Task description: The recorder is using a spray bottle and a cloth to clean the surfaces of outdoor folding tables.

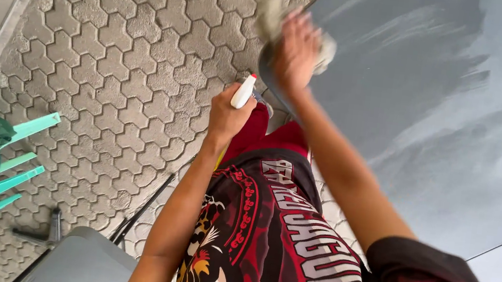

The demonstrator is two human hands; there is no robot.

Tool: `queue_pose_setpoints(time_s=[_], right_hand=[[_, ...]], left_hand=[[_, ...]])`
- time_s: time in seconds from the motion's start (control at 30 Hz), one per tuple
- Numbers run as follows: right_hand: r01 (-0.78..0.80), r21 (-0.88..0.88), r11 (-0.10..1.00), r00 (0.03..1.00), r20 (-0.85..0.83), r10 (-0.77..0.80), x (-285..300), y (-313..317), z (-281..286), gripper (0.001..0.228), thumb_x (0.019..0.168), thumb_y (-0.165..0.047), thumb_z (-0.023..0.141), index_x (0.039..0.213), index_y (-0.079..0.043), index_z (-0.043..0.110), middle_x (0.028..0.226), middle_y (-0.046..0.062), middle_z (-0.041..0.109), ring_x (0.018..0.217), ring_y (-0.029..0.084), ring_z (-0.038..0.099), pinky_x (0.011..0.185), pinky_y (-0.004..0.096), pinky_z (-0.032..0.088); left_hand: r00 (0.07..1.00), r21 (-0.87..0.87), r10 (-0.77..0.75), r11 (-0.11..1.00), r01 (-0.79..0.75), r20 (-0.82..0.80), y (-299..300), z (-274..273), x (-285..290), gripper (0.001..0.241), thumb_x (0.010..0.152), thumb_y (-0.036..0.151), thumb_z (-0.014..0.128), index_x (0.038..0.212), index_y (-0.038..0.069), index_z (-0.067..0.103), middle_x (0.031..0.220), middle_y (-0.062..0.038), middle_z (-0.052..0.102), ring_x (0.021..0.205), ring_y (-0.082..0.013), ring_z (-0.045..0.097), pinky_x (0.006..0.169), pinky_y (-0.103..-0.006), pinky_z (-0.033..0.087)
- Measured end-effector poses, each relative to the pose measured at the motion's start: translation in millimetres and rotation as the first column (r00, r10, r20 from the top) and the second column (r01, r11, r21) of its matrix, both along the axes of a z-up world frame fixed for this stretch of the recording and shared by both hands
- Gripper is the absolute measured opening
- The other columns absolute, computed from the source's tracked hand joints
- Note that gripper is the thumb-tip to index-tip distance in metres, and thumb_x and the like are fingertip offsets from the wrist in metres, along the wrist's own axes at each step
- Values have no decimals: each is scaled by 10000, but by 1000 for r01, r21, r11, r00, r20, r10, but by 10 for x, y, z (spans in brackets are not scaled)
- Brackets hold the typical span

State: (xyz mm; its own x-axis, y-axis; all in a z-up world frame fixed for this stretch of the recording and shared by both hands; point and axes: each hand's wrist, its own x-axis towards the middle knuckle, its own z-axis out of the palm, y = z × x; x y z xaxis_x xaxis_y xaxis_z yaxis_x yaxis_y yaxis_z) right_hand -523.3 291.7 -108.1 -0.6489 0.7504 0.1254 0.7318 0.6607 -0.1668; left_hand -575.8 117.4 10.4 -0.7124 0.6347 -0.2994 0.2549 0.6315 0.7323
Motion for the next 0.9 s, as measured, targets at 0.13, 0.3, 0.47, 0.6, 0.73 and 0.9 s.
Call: queue_pose_setpoints(time_s=[0.13,0.3,0.47,0.6,0.73,0.9], right_hand=[[-420,-233,877,907,-105,407,433,-593,-77,795,951,-348,691,1626,-169,312,1699,67,271,1575,265,172,1281,558,157],[-336,-205,919,930,78,358,1092,642,-99,906,832,164,509,1647,-146,267,1683,126,258,1511,332,303,1207,567,319],[390,-15,921,912,-132,-388,2098,1836,-769,681,991,-218,748,1559,-139,381,1607,75,414,1495,311,343,1201,498,333],[692,232,684,623,287,-728,2090,1269,-816,701,1139,-477,581,1554,-8,265,1605,181,375,1497,304,370,1216,473,345],[170,153,973,969,156,-194,1933,-244,-387,822,871,-300,675,1540,59,360,1525,310,383,1356,414,493,1093,463,413],[-412,109,905,821,-387,420,2418,-647,-355,481,984,-269,558,1460,-208,593,1571,44,522,1480,245,442,1223,444,276]], left_hand=[[997,10,-13,1000,12,82,45,-27,246,155,791,163,692,904,57,708,743,-103,728,608,-258,613,590,-376,502],[997,37,-74,997,75,-31,16,60,576,102,794,135,713,830,46,676,648,-110,696,509,-247,575,511,-388,485],[996,24,-64,998,65,-69,-145,103,897,108,800,131,712,858,43,687,687,-111,699,548,-250,589,535,-381,493],[998,91,-66,994,64,17,-217,203,1144,111,792,114,710,884,54,724,715,-68,727,581,-194,612,553,-333,501],[994,36,-81,996,79,67,-159,33,1406,174,780,145,701,932,75,747,783,-81,765,655,-239,669,623,-347,532],[990,-146,-9,989,30,141,53,-41,1649,241,747,289,748,944,151,754,928,-202,747,1009,-429,705,791,-528,517]])
